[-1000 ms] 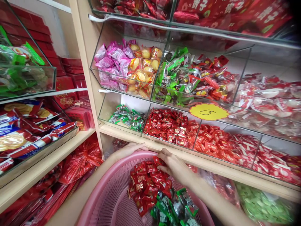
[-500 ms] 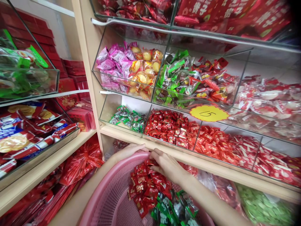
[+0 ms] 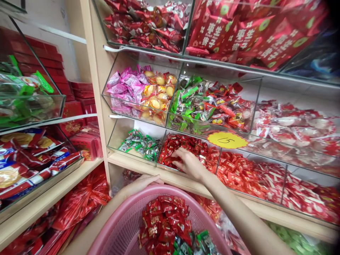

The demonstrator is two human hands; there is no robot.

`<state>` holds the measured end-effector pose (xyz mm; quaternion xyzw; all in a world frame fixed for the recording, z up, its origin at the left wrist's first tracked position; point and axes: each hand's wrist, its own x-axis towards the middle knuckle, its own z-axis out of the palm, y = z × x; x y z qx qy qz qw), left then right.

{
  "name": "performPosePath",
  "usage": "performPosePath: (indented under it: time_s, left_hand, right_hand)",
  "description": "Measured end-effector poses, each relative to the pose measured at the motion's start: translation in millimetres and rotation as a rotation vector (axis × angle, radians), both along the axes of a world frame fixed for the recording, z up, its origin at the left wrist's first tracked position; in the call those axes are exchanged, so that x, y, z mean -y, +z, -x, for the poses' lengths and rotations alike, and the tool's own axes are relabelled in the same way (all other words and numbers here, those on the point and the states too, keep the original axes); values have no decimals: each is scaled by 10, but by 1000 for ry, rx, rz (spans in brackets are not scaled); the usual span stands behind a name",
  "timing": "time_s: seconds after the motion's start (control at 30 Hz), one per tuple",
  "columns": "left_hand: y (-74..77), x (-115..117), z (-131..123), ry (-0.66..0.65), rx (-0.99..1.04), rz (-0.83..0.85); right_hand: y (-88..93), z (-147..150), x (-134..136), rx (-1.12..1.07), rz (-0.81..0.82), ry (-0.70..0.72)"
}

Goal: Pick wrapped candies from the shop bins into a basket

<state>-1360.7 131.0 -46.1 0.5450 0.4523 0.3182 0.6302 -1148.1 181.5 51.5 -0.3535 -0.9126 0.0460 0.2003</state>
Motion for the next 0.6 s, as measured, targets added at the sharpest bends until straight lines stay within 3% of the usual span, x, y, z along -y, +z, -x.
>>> performPosePath:
  time_s: [0.17, 0.5, 0.6]
  left_hand:
    - [22, 2, -10, -9, -1, -2]
    - [7, -12, -20, -26, 5, -12]
    - [6, -14, -18, -29, -7, -29]
  right_hand:
    - [-171, 132, -342, 29, 80, 19]
    - [-117, -62, -261, 50, 80, 40]
    - [-148, -57, -264, -119, 165, 3]
